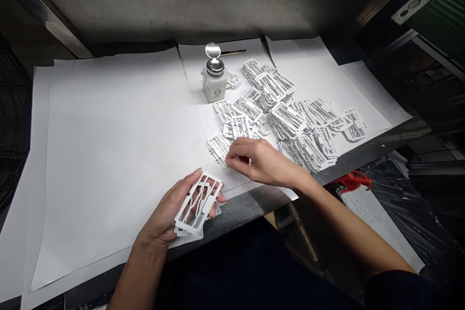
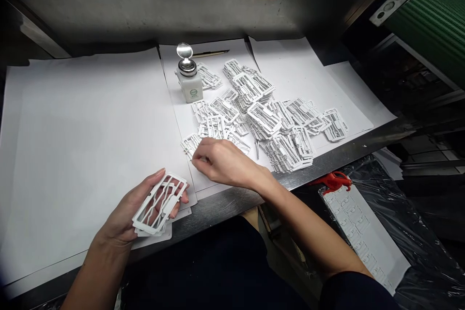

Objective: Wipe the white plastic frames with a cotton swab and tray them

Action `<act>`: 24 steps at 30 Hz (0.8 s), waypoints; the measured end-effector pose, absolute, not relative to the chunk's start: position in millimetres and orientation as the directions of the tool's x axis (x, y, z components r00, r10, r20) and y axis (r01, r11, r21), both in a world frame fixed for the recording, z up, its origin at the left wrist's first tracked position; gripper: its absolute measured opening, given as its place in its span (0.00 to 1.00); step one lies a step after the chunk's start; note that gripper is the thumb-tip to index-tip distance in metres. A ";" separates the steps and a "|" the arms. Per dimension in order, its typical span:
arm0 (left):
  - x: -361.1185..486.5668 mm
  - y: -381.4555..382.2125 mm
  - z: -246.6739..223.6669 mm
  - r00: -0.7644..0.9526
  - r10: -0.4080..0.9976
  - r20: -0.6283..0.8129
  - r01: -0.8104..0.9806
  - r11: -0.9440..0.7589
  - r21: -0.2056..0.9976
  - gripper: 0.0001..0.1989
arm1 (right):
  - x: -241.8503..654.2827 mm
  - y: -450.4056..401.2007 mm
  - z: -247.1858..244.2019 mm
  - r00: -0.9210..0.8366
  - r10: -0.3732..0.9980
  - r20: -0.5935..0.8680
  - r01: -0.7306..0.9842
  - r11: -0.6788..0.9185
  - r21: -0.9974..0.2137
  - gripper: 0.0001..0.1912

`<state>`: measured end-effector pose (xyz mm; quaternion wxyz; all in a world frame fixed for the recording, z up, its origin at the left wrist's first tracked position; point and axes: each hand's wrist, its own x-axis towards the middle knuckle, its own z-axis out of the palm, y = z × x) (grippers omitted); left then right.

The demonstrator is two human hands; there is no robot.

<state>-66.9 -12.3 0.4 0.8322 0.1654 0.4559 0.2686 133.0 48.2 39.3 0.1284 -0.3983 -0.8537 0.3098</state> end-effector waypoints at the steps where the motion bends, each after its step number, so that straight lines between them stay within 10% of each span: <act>1: -66.2 -12.0 0.6 0.439 0.598 -0.671 -0.313 0.801 0.510 0.23 | 132.3 47.1 38.7 -0.608 0.794 0.003 0.584 0.450 -0.676 0.06; 24: -60.3 -9.4 -4.0 0.178 0.696 -0.696 -0.533 0.663 0.527 0.18 | 100.5 -16.0 18.9 -0.544 0.833 0.103 0.428 0.381 -0.820 0.07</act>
